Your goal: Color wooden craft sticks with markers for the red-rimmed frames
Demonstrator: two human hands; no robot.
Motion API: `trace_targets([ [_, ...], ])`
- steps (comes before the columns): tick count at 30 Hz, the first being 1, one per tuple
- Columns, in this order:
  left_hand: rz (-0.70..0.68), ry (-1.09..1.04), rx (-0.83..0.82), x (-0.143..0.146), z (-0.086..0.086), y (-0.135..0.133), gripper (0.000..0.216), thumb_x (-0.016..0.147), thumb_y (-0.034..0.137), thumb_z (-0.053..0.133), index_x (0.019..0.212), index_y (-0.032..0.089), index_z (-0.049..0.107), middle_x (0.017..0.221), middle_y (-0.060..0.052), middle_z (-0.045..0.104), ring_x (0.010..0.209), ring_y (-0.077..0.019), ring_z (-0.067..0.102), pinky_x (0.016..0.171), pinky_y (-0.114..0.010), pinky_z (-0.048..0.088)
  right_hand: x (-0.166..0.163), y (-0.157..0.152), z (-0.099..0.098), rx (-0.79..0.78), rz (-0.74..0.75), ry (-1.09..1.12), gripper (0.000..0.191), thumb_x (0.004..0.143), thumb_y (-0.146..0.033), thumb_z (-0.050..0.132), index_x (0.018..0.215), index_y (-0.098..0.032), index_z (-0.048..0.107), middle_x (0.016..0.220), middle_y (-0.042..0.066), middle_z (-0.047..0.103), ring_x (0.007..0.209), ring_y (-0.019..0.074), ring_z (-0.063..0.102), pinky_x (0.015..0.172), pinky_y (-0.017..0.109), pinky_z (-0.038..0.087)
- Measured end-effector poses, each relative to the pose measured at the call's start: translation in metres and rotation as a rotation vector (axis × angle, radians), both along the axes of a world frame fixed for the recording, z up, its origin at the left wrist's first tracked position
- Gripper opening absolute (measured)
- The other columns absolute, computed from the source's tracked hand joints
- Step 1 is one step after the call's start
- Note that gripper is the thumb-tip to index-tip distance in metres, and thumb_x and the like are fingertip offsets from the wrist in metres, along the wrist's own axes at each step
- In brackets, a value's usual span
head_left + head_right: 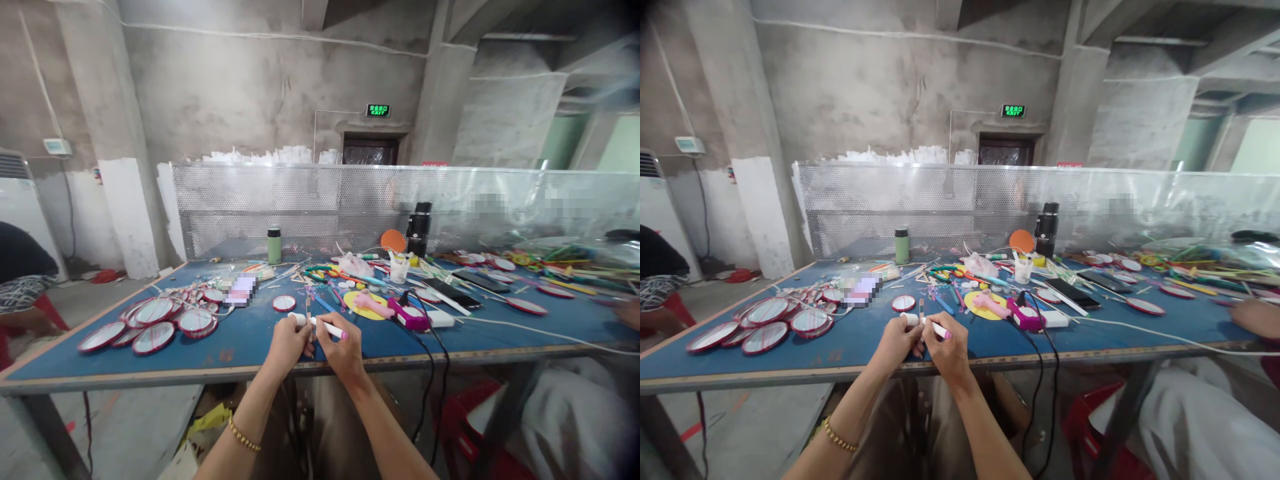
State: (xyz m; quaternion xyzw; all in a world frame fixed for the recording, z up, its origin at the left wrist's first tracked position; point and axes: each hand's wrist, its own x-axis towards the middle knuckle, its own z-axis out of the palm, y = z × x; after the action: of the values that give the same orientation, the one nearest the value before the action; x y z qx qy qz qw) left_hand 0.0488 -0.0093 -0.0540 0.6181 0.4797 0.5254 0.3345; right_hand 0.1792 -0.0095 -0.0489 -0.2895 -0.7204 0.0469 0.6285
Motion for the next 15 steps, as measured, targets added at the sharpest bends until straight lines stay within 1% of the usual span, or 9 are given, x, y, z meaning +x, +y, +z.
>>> trace_targets([
  [5, -0.002, -0.011, -0.022, 0.0009, 0.0026, -0.0018, 0.037, 0.079, 0.050, 0.056, 0.060, 0.018, 0.054, 0.046, 0.001, 0.058, 0.039, -0.0132, 0.056, 0.041, -0.021, 0.044, -0.0005, 0.0007, -0.0002, -0.009, 0.012, 0.006, 0.017, 0.090, -0.023, 0.054, 0.077, -0.019, 0.065, 0.068, 0.001, 0.066, 0.060, 0.0136, 0.061, 0.060, 0.023, 0.050],
  [15, -0.002, -0.021, -0.002, -0.0003, -0.0029, 0.0019, 0.032, 0.081, 0.043, 0.053, 0.059, 0.019, 0.054, 0.046, 0.001, 0.059, 0.038, -0.0143, 0.056, 0.042, -0.024, 0.045, 0.0007, 0.0002, -0.0019, 0.004, -0.013, 0.027, 0.017, 0.089, -0.022, 0.055, 0.074, -0.019, 0.063, 0.064, 0.000, 0.063, 0.057, 0.0132, 0.058, 0.058, 0.023, 0.047],
])
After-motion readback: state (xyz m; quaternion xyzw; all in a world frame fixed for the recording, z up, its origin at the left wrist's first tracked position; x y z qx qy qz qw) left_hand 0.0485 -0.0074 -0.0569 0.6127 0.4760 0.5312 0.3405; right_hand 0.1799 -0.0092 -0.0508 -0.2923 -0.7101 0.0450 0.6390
